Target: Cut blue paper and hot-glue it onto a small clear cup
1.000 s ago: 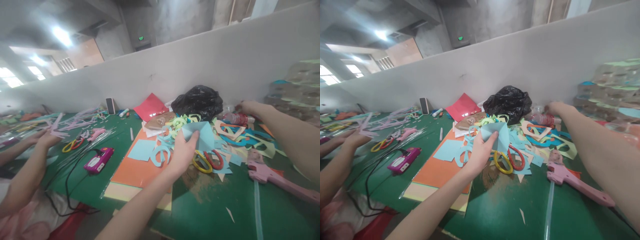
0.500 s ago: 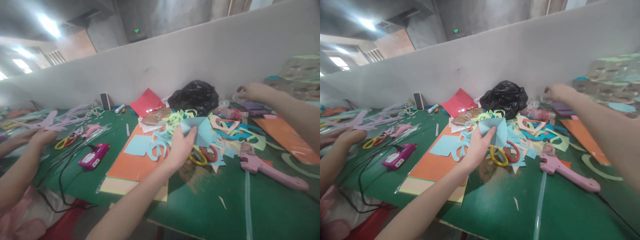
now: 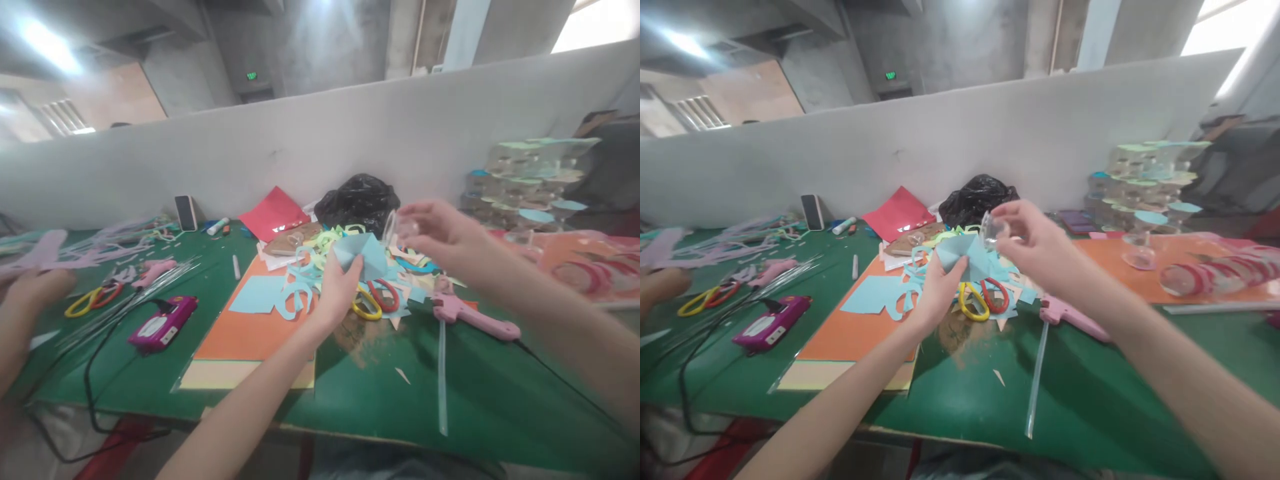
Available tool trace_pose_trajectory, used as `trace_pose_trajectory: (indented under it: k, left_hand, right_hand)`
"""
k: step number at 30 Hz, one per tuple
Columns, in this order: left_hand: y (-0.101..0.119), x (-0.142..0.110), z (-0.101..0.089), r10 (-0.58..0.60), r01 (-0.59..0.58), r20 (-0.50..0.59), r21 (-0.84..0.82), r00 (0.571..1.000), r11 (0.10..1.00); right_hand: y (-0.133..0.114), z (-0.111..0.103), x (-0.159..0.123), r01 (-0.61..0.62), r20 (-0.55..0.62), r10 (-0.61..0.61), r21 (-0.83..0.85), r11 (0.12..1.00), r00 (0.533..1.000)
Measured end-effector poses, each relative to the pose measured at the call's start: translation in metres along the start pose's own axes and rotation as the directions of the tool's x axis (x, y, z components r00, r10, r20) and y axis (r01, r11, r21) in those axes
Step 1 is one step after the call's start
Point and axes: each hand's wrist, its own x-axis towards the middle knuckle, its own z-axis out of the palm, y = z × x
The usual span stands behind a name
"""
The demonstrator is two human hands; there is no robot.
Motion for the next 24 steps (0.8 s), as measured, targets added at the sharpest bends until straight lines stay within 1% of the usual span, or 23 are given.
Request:
trace_pose_trajectory:
  k: [2, 4, 5, 7, 9, 12, 15, 18, 20, 24]
  left_hand:
    - [-0.003, 0.000, -0.001, 0.027, -0.027, 0.003, -0.015, 1.000, 1.000]
    - [-0.005, 0.000, -0.001, 0.005, -0.003, 0.032, -0.070, 0.999, 0.998]
    - [-0.006, -0.001, -0.002, -0.018, 0.024, 0.056, -0.102, 0.998, 0.995]
    - [-0.006, -0.001, -0.002, -0.052, 0.065, 0.106, -0.130, 0.993, 0.989]
    - [-0.004, -0.002, -0.003, -0.052, 0.064, 0.129, -0.095, 0.990, 0.993]
    - [-0.001, -0.003, -0.003, -0.033, 0.035, 0.121, -0.012, 0.992, 0.999]
    - [0.001, -0.003, -0.004, 0.012, -0.019, 0.072, 0.094, 0.997, 0.995]
    - [0.000, -0.002, -0.005, 0.072, -0.076, 0.033, 0.166, 0.997, 0.983]
    - [0.000, -0.003, -0.005, 0.061, -0.068, 0.044, 0.162, 0.997, 0.984]
    - [-0.003, -0.004, -0.003, -0.020, 0.004, 0.093, 0.163, 0.996, 0.987]
  right_hand:
    - [0.012, 0.027, -0.012, -0.039, 0.022, 0.036, 0.136, 0.990, 0.999]
    - [0.024, 0.047, -0.017, -0.099, 0.053, 0.090, 0.198, 0.975, 0.994]
    - [0.030, 0.053, -0.019, -0.127, 0.065, 0.116, 0.208, 0.970, 0.991]
    - [0.039, 0.060, -0.022, -0.144, 0.086, 0.129, 0.211, 0.967, 0.988]
    - [0.044, 0.061, -0.025, -0.114, 0.099, 0.098, 0.176, 0.978, 0.990]
    - [0.048, 0.058, -0.029, -0.010, 0.083, 0.006, 0.051, 0.999, 0.997]
    - [0.050, 0.056, -0.031, 0.094, 0.025, -0.093, -0.047, 0.994, 0.995]
    - [0.053, 0.054, -0.032, 0.156, -0.010, -0.158, -0.104, 0.982, 0.987]
    - [0.053, 0.052, -0.031, 0.184, -0.016, -0.188, -0.155, 0.971, 0.982]
    - [0.053, 0.050, -0.032, 0.217, 0.002, -0.222, -0.231, 0.949, 0.975]
